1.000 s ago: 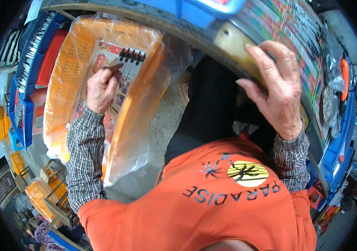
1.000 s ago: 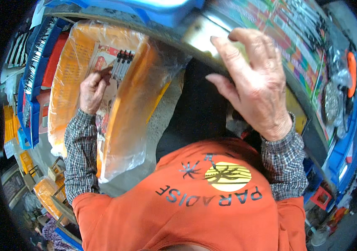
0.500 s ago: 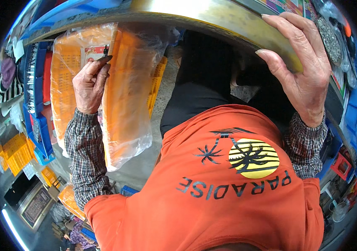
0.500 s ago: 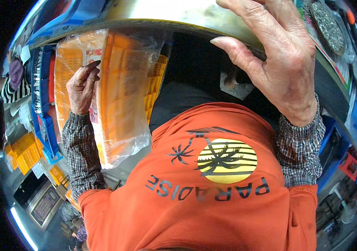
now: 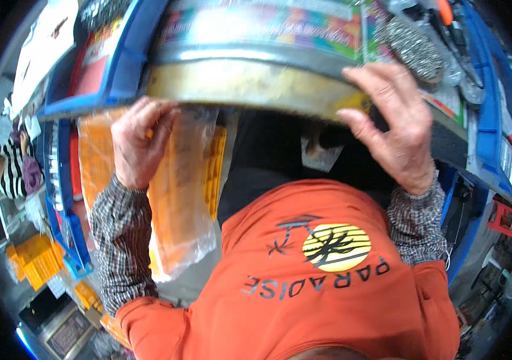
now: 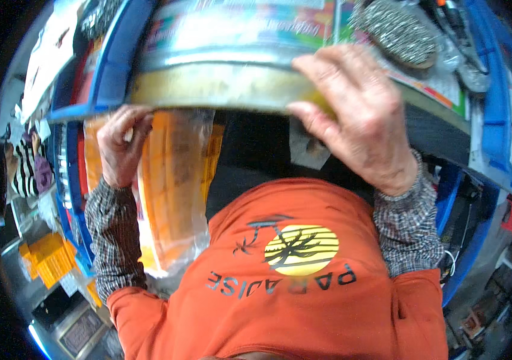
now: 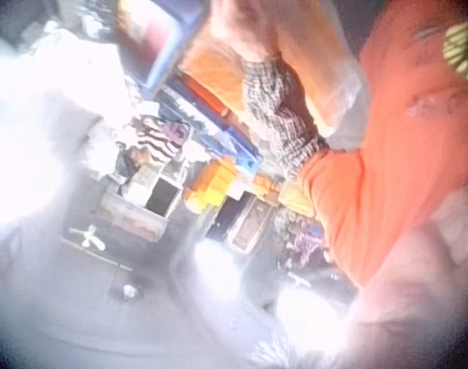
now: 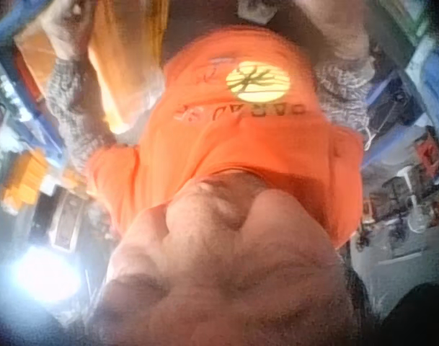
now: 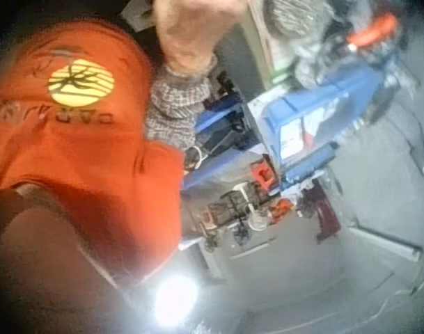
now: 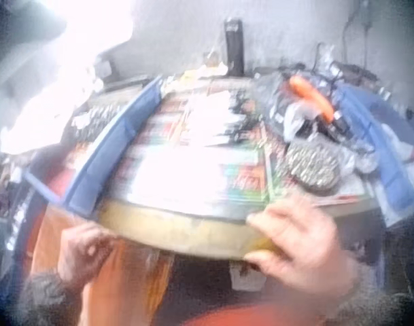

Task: The person assembles and processes small plastic components using a handheld electric tool.

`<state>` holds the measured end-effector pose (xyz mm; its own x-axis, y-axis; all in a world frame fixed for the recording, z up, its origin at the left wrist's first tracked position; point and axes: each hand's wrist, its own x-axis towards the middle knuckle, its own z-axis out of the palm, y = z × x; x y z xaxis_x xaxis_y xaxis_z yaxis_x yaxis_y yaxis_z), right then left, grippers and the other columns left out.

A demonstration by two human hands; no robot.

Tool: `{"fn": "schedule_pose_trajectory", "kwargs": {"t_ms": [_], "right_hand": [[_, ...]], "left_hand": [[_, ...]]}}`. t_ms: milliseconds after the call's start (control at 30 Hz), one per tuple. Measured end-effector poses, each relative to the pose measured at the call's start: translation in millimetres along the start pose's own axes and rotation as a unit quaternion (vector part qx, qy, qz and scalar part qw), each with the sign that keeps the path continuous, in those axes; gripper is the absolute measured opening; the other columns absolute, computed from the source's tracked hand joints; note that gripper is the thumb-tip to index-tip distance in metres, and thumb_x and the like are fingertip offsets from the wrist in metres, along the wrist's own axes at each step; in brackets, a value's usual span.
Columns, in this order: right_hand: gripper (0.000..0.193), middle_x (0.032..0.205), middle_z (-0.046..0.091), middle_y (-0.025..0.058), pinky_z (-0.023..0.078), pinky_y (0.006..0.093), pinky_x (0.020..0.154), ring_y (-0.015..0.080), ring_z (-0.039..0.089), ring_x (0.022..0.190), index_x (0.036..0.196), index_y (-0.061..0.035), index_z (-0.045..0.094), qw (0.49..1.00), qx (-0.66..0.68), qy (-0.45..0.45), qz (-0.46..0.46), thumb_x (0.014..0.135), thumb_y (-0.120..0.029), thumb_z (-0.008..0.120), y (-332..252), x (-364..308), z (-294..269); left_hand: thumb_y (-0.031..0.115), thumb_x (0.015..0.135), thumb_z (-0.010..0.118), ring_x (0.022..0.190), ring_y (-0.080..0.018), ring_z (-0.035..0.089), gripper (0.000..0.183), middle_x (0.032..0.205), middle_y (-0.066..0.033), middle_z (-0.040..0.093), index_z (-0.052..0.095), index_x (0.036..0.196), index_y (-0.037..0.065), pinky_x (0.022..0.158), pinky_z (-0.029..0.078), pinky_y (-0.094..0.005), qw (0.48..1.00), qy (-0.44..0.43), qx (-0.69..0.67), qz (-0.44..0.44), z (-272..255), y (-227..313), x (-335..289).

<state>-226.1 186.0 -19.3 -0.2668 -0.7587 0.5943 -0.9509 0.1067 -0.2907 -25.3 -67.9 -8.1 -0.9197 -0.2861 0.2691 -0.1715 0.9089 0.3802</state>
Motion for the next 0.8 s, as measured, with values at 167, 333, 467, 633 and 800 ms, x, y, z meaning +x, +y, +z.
{"fn": "schedule_pose_trajectory", "kwargs": {"t_ms": [167, 333, 467, 633, 800], "right_hand": [[0.039, 0.09, 0.055, 0.013, 0.045, 0.0381, 0.078, 0.0292, 0.054, 0.084, 0.099, -0.0002, 0.057, 1.0, 0.001, 0.006, 0.008, 0.066, -0.017, 0.069, 0.7, 8.5, -23.9], [0.04, 0.091, 0.054, 0.013, 0.044, 0.0385, 0.08, 0.0291, 0.054, 0.085, 0.1, 0.0, 0.057, 1.0, -0.003, 0.026, 0.011, 0.067, -0.018, 0.069, 1.1, 5.9, -33.2], [0.04, 0.092, 0.054, 0.0126, 0.044, 0.0387, 0.082, 0.0289, 0.053, 0.088, 0.101, -0.0005, 0.056, 0.999, -0.02, 0.026, 0.007, 0.067, -0.018, 0.069, 1.0, 7.7, -38.0], [0.04, 0.091, 0.053, 0.0126, 0.044, 0.0378, 0.079, 0.029, 0.053, 0.086, 0.101, -0.0008, 0.056, 0.998, -0.053, 0.019, 0.023, 0.067, -0.017, 0.069, 8.6, 11.0, -55.2], [0.036, 0.088, 0.053, 0.0113, 0.045, 0.0357, 0.073, 0.0274, 0.053, 0.083, 0.098, -0.0013, 0.055, 0.992, -0.12, 0.024, 0.021, 0.068, -0.017, 0.068, 21.5, 24.1, -85.8]], "left_hand": [[0.003, 0.076, 0.063, 0.052, -0.0164, 0.051, 0.006, 0.061, -0.0092, 0.052, 0.058, 0.072, 0.0, 0.048, 0.039, -0.026, 0.999, 0.022, 0.024, 0.016, -7.5, 30.4, 22.2], [0.0, 0.074, 0.062, 0.057, -0.0205, 0.056, 0.003, 0.066, -0.0105, 0.057, 0.059, 0.075, 0.0, 0.053, 0.044, -0.0281, 0.993, 0.074, 0.025, 0.09, -12.3, 50.0, 50.8], [0.001, 0.074, 0.062, 0.064, -0.0225, 0.059, 0.005, 0.073, -0.011, 0.059, 0.06, 0.079, 0.002, 0.057, 0.046, -0.0297, 0.985, 0.081, 0.032, 0.146, -2.7, 57.5, 89.8], [0.007, 0.076, 0.063, 0.069, -0.026, 0.06, 0.01, 0.079, -0.0118, 0.06, 0.063, 0.085, 0.004, 0.061, 0.048, -0.0324, 0.966, 0.107, 0.047, 0.23, 31.0, 64.9, 157.0], [0.014, 0.079, 0.059, 0.078, -0.0298, 0.06, 0.015, 0.084, -0.013, 0.06, 0.062, 0.091, 0.007, 0.067, 0.047, -0.0372, 0.974, 0.072, 0.062, 0.207, 53.2, 75.1, 191.9]]}}
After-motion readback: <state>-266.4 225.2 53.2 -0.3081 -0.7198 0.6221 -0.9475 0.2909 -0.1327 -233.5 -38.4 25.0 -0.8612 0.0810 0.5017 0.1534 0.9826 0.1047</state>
